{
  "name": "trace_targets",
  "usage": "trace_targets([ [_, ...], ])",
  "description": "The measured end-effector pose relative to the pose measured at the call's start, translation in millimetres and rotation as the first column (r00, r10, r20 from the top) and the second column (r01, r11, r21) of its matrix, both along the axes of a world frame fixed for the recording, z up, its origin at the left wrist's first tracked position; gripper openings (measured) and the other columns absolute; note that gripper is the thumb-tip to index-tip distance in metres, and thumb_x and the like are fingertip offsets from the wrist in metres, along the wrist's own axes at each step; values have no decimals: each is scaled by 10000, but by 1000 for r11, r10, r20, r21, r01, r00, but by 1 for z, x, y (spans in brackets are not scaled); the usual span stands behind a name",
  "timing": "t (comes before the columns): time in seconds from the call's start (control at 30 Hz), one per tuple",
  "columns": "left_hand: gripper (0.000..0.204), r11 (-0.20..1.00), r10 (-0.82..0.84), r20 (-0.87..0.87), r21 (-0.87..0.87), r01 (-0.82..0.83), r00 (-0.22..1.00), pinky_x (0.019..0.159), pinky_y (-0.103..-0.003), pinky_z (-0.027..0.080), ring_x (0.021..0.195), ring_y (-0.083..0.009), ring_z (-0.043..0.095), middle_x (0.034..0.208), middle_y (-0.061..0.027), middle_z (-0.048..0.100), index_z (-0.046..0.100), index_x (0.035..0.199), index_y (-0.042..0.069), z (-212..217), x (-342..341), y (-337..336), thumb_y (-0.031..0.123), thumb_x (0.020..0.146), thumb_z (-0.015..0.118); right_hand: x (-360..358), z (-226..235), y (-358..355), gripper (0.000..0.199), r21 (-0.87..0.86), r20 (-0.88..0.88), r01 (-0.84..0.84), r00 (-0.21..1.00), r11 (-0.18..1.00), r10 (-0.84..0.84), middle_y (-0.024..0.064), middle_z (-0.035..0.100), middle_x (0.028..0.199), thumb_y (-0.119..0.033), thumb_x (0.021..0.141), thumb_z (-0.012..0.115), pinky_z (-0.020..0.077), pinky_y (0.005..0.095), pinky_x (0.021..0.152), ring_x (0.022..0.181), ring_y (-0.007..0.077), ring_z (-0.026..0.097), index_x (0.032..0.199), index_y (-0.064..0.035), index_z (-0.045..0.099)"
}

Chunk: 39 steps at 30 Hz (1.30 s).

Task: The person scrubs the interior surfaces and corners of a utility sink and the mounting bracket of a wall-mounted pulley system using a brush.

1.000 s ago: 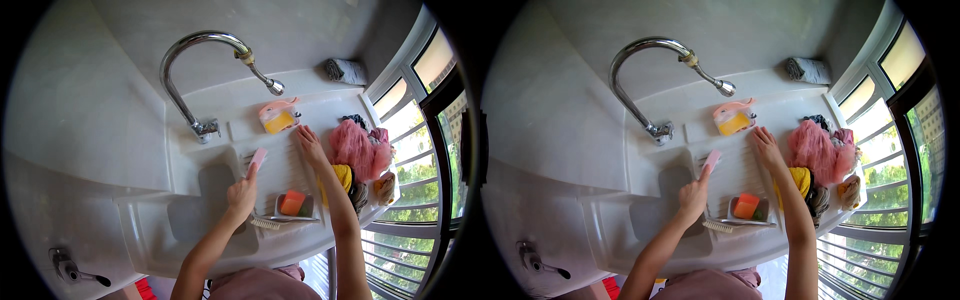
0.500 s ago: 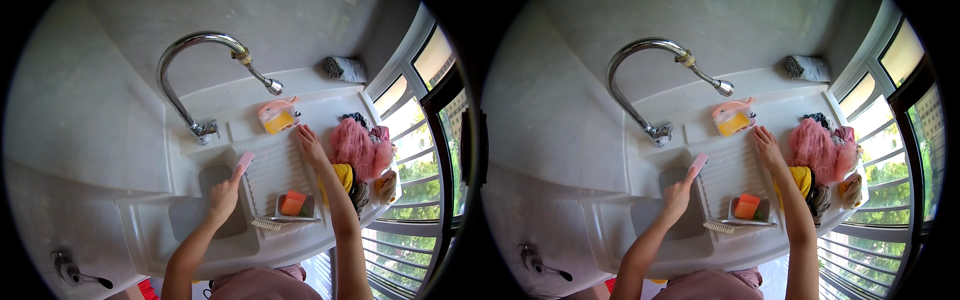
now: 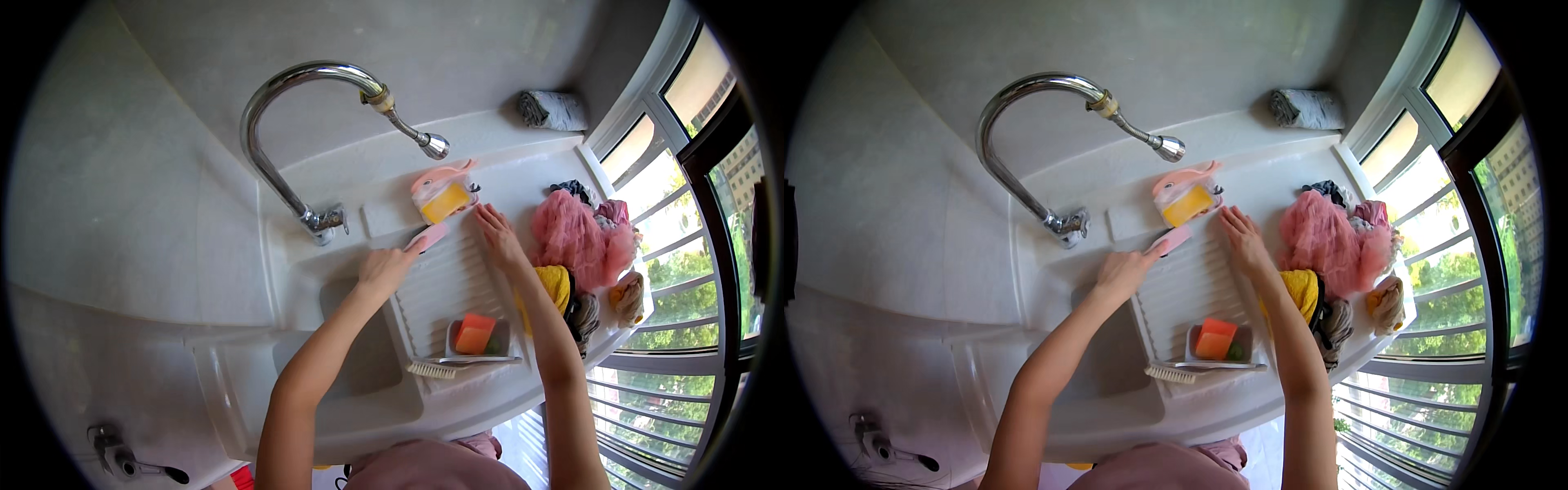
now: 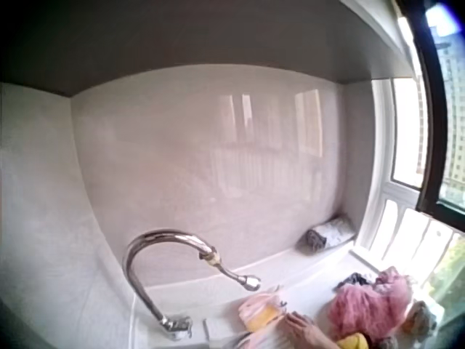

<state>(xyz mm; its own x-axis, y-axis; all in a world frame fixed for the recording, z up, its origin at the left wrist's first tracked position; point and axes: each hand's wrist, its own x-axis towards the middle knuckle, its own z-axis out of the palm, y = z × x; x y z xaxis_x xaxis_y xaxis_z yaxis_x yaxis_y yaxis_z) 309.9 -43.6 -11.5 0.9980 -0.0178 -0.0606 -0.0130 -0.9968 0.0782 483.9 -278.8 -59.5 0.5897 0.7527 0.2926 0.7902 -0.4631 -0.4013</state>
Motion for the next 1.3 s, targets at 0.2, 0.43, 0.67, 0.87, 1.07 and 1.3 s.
trace_targets([
  [0.2,627,996,-1,94,91,-8,996,539,-394,538,581,-325,647,671,-137,614,361,1409,203,-14,18,-45,53,813,485,-2,9,-1,383,274,-203,135,976,952,-80,183,515,1295,-38,897,458,357,386,1033,1239,338,457,1276,-4,499],
  [0.43,647,972,115,57,-210,-101,992,578,-465,526,636,-366,645,732,-186,640,313,1430,186,-10,51,-73,41,823,480,-1,16,3,362,338,-263,192,959,922,-103,196,513,1296,-85,925,474,381,346,1018,1212,333,483,1274,9,495],
  [0.67,644,990,47,13,-131,-45,999,621,-482,518,702,-388,647,789,-209,642,278,1445,208,-18,45,-53,52,845,452,-2,11,2,377,295,-292,233,945,927,-145,195,516,1295,-84,936,464,382,331,1014,1213,319,490,1305,-7,472],
  [0.87,644,953,72,114,-302,-35,991,593,-479,514,677,-379,646,783,-197,642,287,1445,216,-23,45,-66,64,845,462,-2,13,-3,410,363,-369,257,922,896,-115,187,521,1295,-11,912,437,369,319,1023,1219,301,491,1321,-18,462],
  [1.07,572,879,179,42,-455,-141,983,633,-493,509,715,-410,641,820,-213,655,308,1428,269,-31,48,-86,123,894,453,-1,14,3,444,414,-426,285,900,865,-93,178,533,1289,43,890,398,358,310,1028,1215,273,499,1323,-26,467],
  [1.3,636,973,119,6,-201,-115,993,640,-501,511,705,-408,643,797,-230,644,247,1456,222,-6,47,-70,72,867,433,-1,16,3,440,362,-501,294,861,885,-81,168,546,1277,40,886,410,351,298,1033,1206,253,506,1315,-27,480],
])
